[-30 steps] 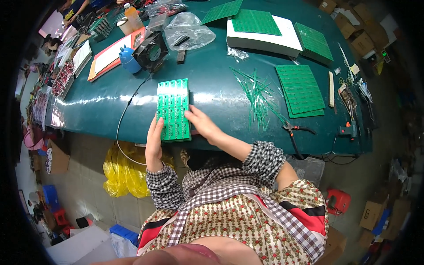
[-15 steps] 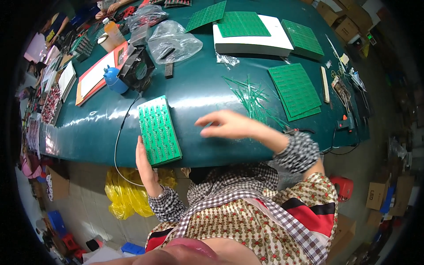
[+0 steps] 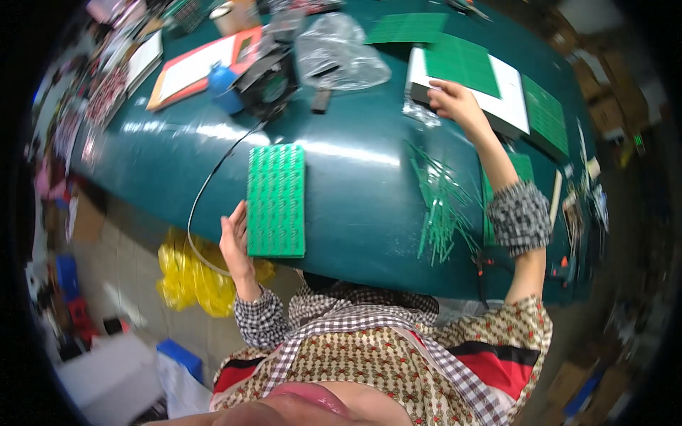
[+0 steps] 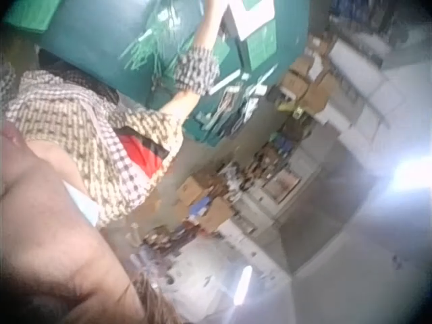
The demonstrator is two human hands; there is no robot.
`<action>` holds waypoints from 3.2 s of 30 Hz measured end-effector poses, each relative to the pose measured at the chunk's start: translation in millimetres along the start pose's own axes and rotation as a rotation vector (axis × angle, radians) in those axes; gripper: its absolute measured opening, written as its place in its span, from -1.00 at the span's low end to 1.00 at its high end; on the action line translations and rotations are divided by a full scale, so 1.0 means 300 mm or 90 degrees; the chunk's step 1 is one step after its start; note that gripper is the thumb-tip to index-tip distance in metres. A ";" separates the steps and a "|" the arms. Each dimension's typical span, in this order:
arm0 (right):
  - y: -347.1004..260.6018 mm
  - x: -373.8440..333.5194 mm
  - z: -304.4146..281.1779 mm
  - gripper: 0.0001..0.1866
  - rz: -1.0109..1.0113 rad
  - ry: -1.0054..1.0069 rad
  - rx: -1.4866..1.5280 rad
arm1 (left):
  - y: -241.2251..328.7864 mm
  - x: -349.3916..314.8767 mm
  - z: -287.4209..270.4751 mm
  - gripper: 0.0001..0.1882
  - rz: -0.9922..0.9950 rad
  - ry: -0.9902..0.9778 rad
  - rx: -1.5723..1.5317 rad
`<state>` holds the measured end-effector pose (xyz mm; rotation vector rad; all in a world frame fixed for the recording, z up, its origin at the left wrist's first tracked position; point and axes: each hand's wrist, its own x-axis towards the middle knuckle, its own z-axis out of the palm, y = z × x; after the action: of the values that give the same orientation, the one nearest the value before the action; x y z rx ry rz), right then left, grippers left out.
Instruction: The worker uses wire cutters to trim excess leads or components from several green PCB circuit boards at a factory workbench.
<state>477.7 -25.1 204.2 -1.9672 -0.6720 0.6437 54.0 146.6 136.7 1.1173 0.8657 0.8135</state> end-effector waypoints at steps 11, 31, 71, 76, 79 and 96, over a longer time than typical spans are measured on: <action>-0.149 -0.397 0.674 -0.10 0.222 -0.462 0.252 | 0.101 0.090 -0.008 -0.40 -0.208 -0.123 0.133; 0.690 -0.440 -0.347 -0.20 0.398 0.233 -0.697 | -0.118 -0.179 0.125 -0.83 0.345 0.261 0.208; 0.672 -0.497 -0.526 -0.60 0.191 0.303 0.104 | -0.278 -0.166 0.407 -0.87 0.390 -0.092 0.457; 0.733 -0.471 -0.507 -0.45 0.212 0.410 -0.406 | -0.289 -0.155 0.418 -0.87 0.417 -0.121 0.466; 0.615 -0.553 -0.411 -0.41 0.041 0.474 -0.604 | -0.283 -0.156 0.408 -0.87 0.420 -0.116 0.482; 0.378 -0.975 -0.145 -0.51 -0.055 0.097 -0.423 | -0.234 -0.138 0.532 -0.85 0.261 -0.188 0.305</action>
<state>320.4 -298.0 170.9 -2.5422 -0.9524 0.2167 186.2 28.8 108.5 1.8296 0.5996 0.7614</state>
